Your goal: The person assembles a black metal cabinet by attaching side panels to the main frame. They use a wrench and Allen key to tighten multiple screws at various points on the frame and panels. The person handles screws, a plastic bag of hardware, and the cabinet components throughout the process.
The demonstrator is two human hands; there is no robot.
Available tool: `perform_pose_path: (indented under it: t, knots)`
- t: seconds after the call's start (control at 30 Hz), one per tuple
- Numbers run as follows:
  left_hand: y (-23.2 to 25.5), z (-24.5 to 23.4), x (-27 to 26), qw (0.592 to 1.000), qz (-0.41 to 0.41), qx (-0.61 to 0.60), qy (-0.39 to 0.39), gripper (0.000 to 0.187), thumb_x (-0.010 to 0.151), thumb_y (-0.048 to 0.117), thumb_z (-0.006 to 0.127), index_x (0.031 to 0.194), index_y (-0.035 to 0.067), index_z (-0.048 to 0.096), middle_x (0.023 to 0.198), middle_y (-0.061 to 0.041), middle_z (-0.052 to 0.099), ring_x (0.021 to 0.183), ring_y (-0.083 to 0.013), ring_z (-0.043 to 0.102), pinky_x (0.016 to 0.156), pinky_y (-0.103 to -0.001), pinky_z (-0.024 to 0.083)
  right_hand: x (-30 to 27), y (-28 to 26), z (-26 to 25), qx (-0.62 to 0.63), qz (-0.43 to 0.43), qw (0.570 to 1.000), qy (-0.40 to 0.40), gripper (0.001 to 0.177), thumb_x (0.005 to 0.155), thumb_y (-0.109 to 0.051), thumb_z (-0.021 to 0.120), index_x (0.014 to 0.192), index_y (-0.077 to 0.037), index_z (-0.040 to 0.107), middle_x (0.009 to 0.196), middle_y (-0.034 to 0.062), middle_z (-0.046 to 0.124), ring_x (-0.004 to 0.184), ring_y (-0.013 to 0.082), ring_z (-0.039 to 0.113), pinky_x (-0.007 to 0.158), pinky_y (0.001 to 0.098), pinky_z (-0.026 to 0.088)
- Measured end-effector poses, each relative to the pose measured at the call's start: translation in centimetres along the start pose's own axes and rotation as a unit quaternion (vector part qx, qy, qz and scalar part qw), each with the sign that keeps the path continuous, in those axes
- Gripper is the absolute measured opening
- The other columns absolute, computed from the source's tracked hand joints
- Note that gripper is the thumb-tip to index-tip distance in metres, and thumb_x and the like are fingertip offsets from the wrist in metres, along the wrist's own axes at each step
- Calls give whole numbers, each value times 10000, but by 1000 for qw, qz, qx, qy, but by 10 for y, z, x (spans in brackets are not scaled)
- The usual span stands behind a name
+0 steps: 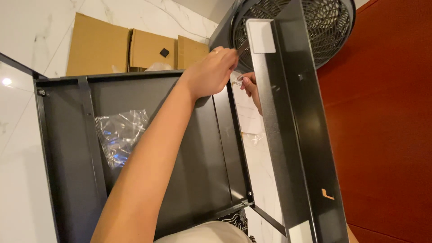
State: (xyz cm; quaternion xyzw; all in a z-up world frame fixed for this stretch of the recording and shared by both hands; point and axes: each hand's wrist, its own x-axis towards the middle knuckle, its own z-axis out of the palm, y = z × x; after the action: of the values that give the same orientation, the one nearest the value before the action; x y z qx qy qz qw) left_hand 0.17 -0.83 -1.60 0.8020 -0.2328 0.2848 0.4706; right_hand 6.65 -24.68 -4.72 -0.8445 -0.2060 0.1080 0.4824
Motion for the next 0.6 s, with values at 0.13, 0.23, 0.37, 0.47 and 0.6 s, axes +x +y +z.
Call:
perform_pose_path:
  t: [0.13, 0.23, 0.37, 0.47, 0.6]
  knots:
    - [2, 0, -4, 996, -84, -7, -28, 234, 945, 23, 599, 1152, 10, 490, 940, -146, 633, 950, -388, 601, 747, -490, 475, 11, 5, 7, 83, 50, 994, -43, 210, 1076, -196, 551, 1060, -20, 662, 822, 4, 615, 711, 87, 540, 671, 242, 475]
    - [3, 0, -3, 999, -41, -25, -8, 258, 923, 31, 605, 1145, 3, 474, 1037, -146, 669, 996, -380, 620, 765, -473, 499, 12, 4, 13, 99, 62, 992, -44, 195, 1062, -185, 570, 1057, -17, 669, 822, 9, 618, 716, 92, 543, 673, 245, 471]
    - [4, 1, -3, 997, -51, 24, -61, 183, 948, 43, 595, 1113, 40, 516, 1012, -152, 668, 1040, -376, 624, 813, -466, 511, 12, 1, 14, 111, 53, 991, -49, 197, 1064, -179, 584, 1045, -1, 665, 835, 21, 630, 719, 100, 550, 674, 250, 468]
    - [11, 6, -5, 992, -90, 32, -78, 164, 975, 86, 584, 1126, 51, 529, 1031, -160, 673, 1053, -379, 625, 814, -462, 511, 9, -4, 10, 100, 60, 992, -43, 201, 1058, -188, 581, 1057, -4, 662, 841, 24, 632, 722, 100, 558, 677, 253, 477]
    - [11, 9, -6, 995, -77, 34, -56, 275, 965, 96, 560, 1238, 70, 537, 1115, -184, 677, 1042, -395, 638, 809, -462, 515, 7, -8, 8, 121, 74, 989, -47, 200, 1045, -193, 591, 1075, -5, 655, 854, 35, 646, 739, 112, 600, 709, 265, 525]
